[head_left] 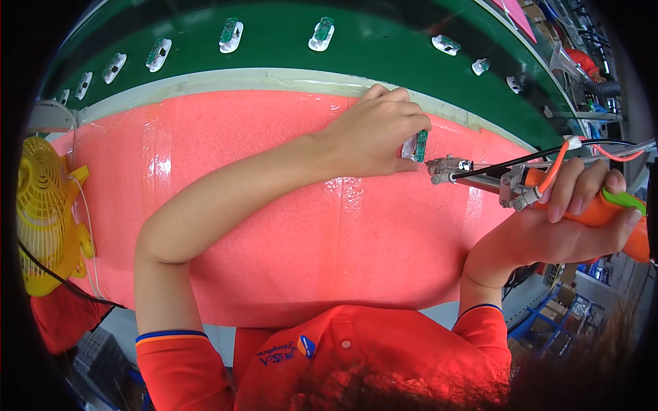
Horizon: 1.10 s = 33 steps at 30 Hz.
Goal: Processing or cutting small electronic components on a PCB using a specialized hand tool.
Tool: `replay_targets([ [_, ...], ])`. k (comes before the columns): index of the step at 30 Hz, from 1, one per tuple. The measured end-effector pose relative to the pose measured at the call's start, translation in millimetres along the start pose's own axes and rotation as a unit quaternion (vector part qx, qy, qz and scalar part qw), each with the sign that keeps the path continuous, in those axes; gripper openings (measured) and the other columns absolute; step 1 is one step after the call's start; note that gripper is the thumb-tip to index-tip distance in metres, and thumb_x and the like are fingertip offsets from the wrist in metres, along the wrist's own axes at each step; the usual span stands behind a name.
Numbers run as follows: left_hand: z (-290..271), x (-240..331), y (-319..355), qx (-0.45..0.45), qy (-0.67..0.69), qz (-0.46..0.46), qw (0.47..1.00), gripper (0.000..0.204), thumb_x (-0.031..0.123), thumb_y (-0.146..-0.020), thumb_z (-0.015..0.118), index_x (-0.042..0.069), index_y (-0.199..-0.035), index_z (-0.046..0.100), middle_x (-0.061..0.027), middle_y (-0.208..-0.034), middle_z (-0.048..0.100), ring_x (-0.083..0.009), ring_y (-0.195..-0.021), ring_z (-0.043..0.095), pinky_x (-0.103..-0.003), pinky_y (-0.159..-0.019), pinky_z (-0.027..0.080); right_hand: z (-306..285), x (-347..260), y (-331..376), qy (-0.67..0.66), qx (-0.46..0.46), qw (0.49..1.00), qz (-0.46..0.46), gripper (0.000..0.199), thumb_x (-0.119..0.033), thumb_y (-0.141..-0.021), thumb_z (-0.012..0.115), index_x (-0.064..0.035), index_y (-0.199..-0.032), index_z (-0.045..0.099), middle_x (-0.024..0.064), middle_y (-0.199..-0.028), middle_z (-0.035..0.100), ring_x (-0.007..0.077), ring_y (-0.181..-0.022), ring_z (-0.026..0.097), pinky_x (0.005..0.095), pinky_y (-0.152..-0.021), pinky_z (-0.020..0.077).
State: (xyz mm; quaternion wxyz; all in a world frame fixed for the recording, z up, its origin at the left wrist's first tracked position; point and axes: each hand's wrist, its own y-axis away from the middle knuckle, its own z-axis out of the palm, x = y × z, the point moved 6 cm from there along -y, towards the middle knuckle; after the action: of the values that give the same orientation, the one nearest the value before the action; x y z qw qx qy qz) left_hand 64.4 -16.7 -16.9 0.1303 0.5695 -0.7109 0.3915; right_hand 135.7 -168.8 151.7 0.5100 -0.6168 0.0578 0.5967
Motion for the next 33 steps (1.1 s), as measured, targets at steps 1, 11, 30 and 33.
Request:
replay_targets([
  [1,-1,1,0,0.017,0.001,0.013,1.000,0.048,0.026,-0.071,0.091,0.006,-0.109,0.071,-0.0071,-0.108,0.071,-0.0243,-0.110,0.060,-0.040,-0.095,0.041,1,0,0,-0.012,-0.035,0.999,0.011,0.054,-0.056,-0.106,0.036,-0.0108,-0.109,0.064,0.0001,-0.064,0.048,0.0124,-0.044,0.043,0.0307,-0.043,0.0426],
  [11,-2,3,0,-0.002,-0.019,-0.001,1.000,0.049,0.024,-0.070,0.092,0.007,-0.111,0.071,-0.0062,-0.109,0.070,-0.0237,-0.109,0.059,-0.039,-0.095,0.043,11,5,5,0.007,-0.008,1.000,0.010,0.050,-0.056,-0.106,0.038,-0.0114,-0.102,0.060,0.0004,-0.063,0.046,0.0125,-0.043,0.041,0.0301,-0.042,0.0418],
  [30,-82,-109,-7,0.138,-0.107,-0.110,0.979,0.069,0.019,-0.082,0.082,0.003,-0.144,0.057,-0.0182,-0.130,0.065,-0.0274,-0.101,0.066,-0.035,-0.085,0.054,-9,-6,-8,0.054,0.072,0.994,-0.060,0.038,-0.042,-0.105,0.049,-0.0065,-0.098,0.061,0.0006,-0.067,0.045,0.0082,-0.047,0.037,0.0224,-0.043,0.0284],
  [33,-81,-94,-12,0.015,0.012,-0.208,0.978,0.057,0.022,-0.080,0.084,-0.001,-0.129,0.068,-0.0195,-0.095,0.073,-0.0278,-0.080,0.070,-0.036,-0.074,0.056,-8,-5,-10,0.037,0.050,0.997,-0.050,0.039,-0.042,-0.106,0.044,-0.0072,-0.099,0.060,0.0003,-0.067,0.044,0.0080,-0.047,0.037,0.0226,-0.043,0.0305],
])
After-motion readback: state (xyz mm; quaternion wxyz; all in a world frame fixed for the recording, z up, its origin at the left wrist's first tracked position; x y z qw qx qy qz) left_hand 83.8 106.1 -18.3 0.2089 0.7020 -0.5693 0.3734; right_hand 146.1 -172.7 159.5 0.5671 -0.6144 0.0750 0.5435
